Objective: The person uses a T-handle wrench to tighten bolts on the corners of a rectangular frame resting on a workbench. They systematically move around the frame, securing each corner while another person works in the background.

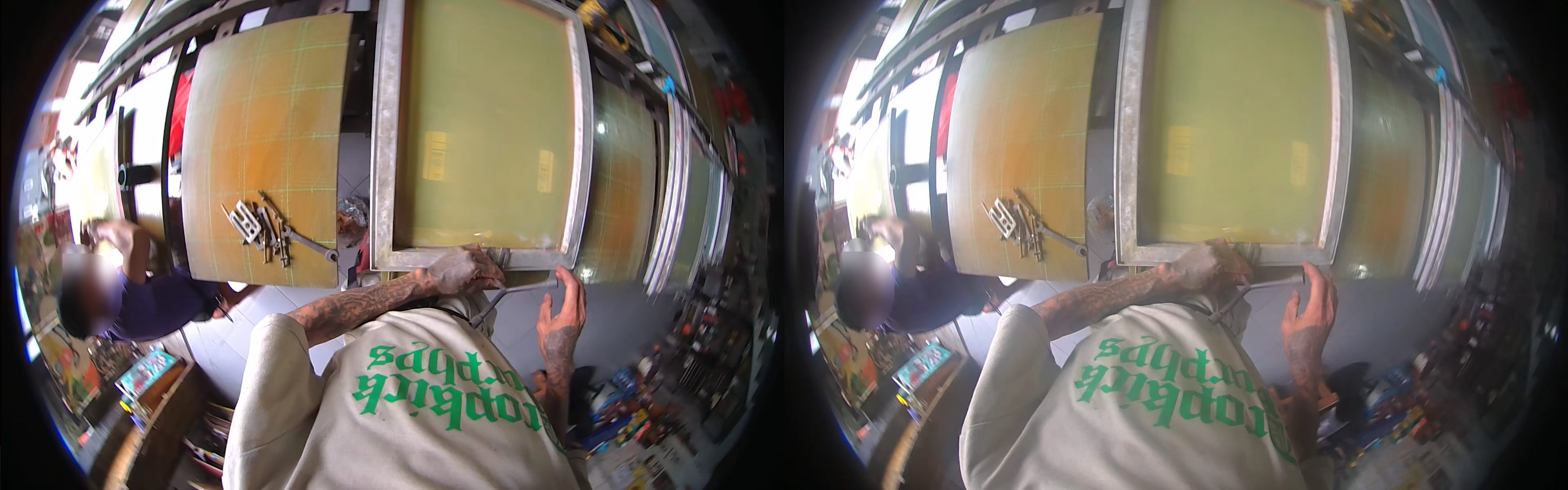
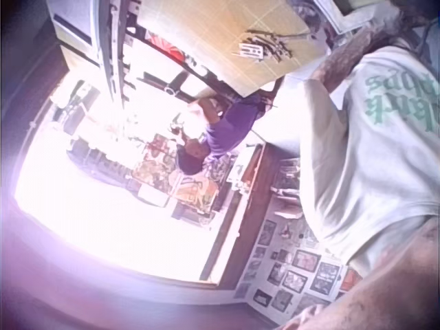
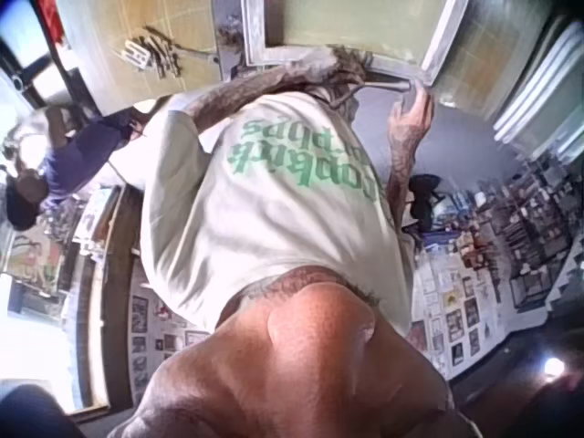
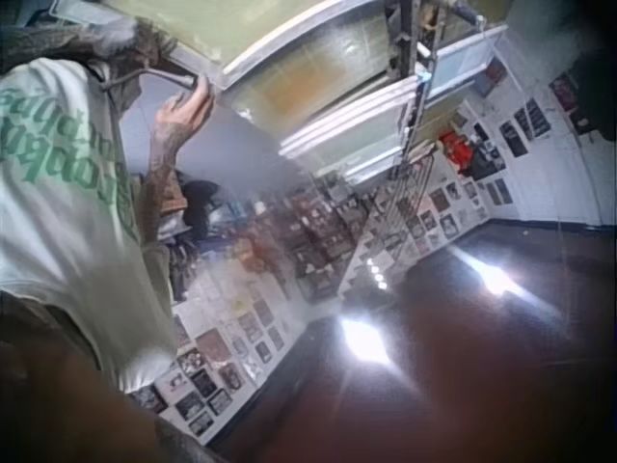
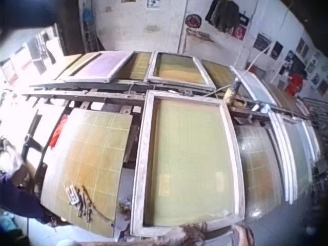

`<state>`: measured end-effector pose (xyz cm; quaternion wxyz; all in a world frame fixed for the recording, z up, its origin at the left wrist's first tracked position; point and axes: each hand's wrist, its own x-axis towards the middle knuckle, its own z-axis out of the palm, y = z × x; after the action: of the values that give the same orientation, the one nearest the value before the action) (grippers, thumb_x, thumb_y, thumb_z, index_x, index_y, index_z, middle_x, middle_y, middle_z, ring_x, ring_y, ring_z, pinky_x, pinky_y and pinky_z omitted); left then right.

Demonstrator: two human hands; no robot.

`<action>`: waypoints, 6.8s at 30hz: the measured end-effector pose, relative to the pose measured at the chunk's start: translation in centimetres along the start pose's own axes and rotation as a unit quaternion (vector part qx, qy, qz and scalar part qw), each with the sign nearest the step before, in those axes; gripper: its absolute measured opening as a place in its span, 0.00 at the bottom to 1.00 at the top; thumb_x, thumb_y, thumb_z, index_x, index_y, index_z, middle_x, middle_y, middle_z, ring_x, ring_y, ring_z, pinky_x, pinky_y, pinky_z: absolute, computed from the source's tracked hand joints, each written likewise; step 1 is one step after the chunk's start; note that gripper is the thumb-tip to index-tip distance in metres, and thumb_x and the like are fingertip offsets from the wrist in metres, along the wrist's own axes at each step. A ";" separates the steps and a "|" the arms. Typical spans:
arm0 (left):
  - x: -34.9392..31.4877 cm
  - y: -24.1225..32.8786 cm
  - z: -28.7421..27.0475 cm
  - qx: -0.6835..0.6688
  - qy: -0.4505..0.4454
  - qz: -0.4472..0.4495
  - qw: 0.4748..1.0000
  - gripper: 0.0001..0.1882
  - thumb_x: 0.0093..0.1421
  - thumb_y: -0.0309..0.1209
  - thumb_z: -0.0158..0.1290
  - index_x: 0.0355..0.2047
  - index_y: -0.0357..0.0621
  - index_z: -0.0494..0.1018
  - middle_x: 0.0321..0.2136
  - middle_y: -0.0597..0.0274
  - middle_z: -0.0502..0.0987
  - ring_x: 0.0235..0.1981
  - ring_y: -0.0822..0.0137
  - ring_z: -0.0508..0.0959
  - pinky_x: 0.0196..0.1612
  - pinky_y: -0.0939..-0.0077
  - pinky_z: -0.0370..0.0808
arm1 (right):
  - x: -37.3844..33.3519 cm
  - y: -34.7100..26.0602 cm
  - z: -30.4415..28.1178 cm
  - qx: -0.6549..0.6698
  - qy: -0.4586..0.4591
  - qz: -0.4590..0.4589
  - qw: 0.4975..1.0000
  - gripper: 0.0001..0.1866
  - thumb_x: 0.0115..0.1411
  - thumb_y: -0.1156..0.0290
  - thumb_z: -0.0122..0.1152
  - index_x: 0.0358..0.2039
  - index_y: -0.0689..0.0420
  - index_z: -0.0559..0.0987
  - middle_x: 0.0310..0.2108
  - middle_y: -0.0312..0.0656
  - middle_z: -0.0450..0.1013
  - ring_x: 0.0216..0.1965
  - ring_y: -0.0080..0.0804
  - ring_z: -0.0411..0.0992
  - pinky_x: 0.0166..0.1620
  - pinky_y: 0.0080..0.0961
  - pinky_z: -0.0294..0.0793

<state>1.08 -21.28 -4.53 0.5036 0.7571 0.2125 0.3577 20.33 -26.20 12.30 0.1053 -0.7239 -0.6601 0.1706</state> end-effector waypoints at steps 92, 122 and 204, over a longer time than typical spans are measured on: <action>-0.8 0.0 1.3 0.290 0.038 -0.024 0.956 0.15 0.52 0.40 0.62 0.41 0.55 0.80 0.42 0.62 0.76 0.45 0.57 0.72 0.48 0.60 0.68 | -2.5 3.9 14.4 0.442 0.132 0.152 0.874 0.09 0.58 0.76 0.68 0.39 0.60 0.80 0.23 0.40 0.72 0.21 0.28 0.68 0.27 0.24 0.69; -0.7 2.5 3.1 0.368 0.111 -0.099 0.918 0.14 0.51 0.40 0.67 0.38 0.58 0.80 0.39 0.63 0.75 0.43 0.54 0.73 0.47 0.58 0.72 | 2.0 24.0 4.6 0.275 0.229 0.134 0.924 0.14 0.68 0.63 0.58 0.44 0.60 0.84 0.29 0.33 0.77 0.29 0.18 0.68 0.33 0.20 0.67; -20.5 0.5 -11.1 0.441 0.712 -0.390 0.384 0.20 0.55 0.52 0.65 0.32 0.48 0.83 0.52 0.59 0.78 0.56 0.56 0.69 0.60 0.57 0.63 | 9.9 -6.4 9.2 0.429 -0.354 -0.234 0.797 0.12 0.58 0.74 0.67 0.41 0.64 0.77 0.30 0.39 0.80 0.37 0.28 0.80 0.42 0.23 0.78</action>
<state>-20.75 -28.67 -8.18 -0.1526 0.1754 0.8927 0.3862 11.60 -16.33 5.19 0.2011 -0.3172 -0.6599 0.6507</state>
